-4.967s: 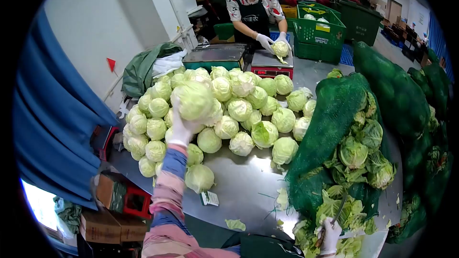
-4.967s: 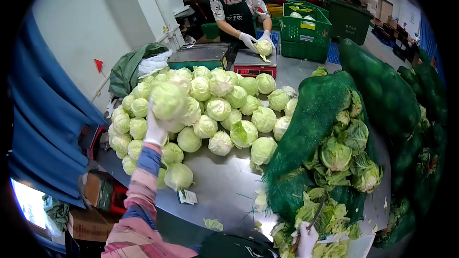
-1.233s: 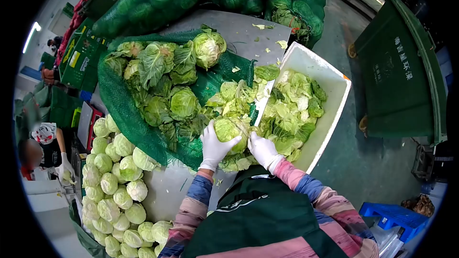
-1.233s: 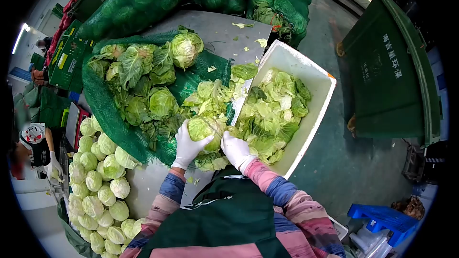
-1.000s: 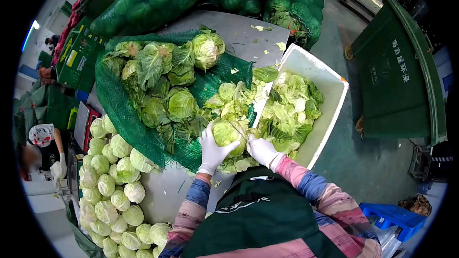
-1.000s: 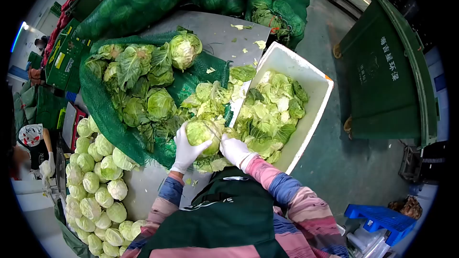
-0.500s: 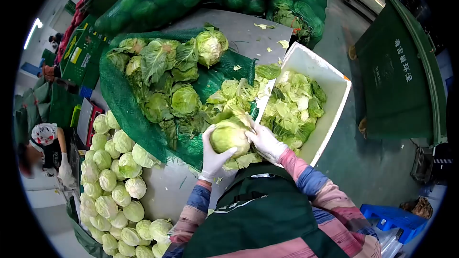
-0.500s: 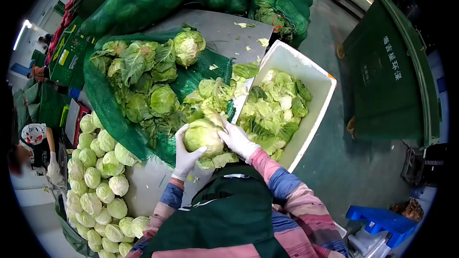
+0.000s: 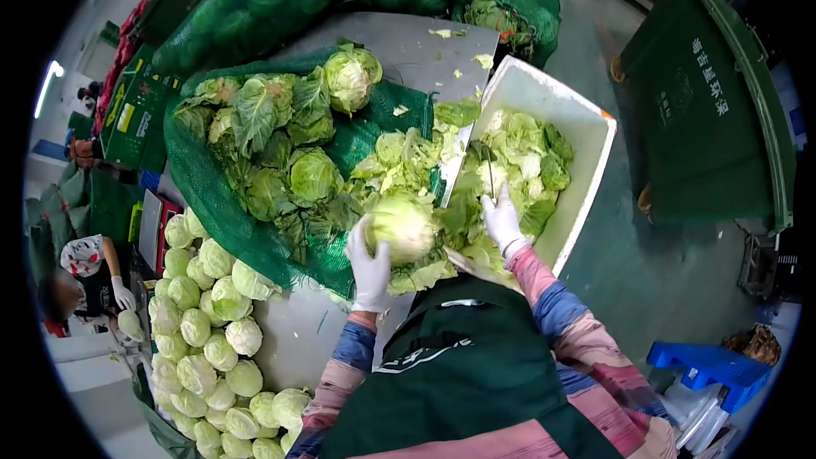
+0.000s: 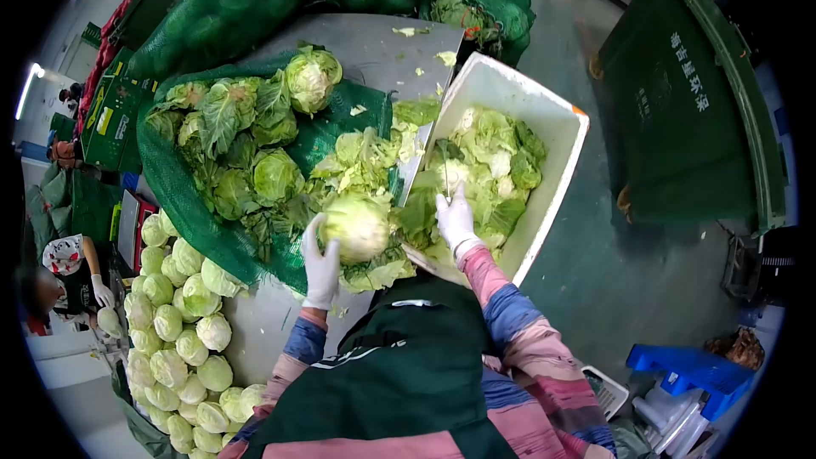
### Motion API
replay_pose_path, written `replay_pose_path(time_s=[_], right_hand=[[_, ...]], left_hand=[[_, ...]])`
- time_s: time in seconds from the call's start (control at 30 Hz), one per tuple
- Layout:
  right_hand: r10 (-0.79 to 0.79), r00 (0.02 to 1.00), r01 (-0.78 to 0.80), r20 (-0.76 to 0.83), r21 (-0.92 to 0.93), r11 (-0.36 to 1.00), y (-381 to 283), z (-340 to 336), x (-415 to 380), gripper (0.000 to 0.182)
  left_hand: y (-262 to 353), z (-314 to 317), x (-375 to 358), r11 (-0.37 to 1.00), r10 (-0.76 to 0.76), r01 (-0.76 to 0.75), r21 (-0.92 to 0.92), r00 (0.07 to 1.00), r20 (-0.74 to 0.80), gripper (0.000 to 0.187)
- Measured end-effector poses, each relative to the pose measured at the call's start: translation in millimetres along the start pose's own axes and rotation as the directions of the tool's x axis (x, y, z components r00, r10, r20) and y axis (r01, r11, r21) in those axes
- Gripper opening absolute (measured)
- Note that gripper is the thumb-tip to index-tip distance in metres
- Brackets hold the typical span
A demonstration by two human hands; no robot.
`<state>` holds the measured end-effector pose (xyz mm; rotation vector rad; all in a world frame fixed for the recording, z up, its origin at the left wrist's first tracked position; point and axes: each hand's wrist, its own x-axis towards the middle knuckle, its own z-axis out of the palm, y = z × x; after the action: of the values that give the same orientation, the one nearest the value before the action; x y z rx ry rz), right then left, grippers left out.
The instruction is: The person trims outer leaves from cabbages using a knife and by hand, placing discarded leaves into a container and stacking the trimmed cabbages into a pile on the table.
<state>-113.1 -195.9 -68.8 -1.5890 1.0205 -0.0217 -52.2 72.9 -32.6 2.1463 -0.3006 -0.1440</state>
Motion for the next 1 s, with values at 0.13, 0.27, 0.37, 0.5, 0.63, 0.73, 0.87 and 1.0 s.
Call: replay_pose_path(time_s=[0.13, 0.27, 0.37, 0.5, 0.63, 0.73, 0.87, 1.0], right_hand=[[-0.115, 0.894, 0.08, 0.433, 0.097, 0.992, -5.9, 25.1, -42.7, 0.059], [-0.239, 0.814, 0.364, 0.53, -0.146, 0.92, -25.1, 58.5, -75.1, 0.064], [-0.355, 0.815, 0.521, 0.457, -0.311, 0.795, -16.9, 73.3, -63.4, 0.07], [-0.306, 0.84, 0.513, 0.448, -0.474, 0.715, -30.0, 69.1, -60.9, 0.07], [-0.242, 0.844, 0.374, 0.479, -0.202, 0.905, -43.6, 68.5, -52.7, 0.064], [-0.063, 0.89, 0.056, 0.451, 0.028, 0.998, -43.7, 62.4, -43.0, 0.055], [-0.21, 0.916, 0.255, 0.343, -0.091, 0.963, -12.3, 61.6, -7.9, 0.045], [-0.112, 0.939, 0.175, 0.325, -0.172, 0.969, -7.4, 34.8, -2.3, 0.045]], left_hand=[[1.1, -3.9, 7.6, 0.994, -0.113, 0.113, -0.01, 0.993, -0.033, 0.077], [19.5, -9.3, 14.2, 0.896, -0.407, 0.414, -0.163, 0.91, 0.075, 0.089], [26.1, 3.2, 14.3, 0.766, -0.551, 0.557, -0.322, 0.826, 0.118, 0.092], [21.1, 5.8, 13.1, 0.735, -0.574, 0.566, -0.373, 0.812, 0.101, 0.092], [10.8, 3.0, 13.6, 0.708, -0.547, 0.557, -0.434, 0.822, 0.162, 0.087], [11.3, -2.3, 13.9, 0.665, -0.551, 0.569, -0.483, 0.811, 0.196, 0.084], [9.4, -14.1, 10.0, 0.64, -0.511, 0.562, -0.524, 0.821, 0.256, 0.082], [-3.5, -45.8, 3.3, 0.637, -0.55, 0.532, -0.558, 0.821, 0.155, 0.072]])
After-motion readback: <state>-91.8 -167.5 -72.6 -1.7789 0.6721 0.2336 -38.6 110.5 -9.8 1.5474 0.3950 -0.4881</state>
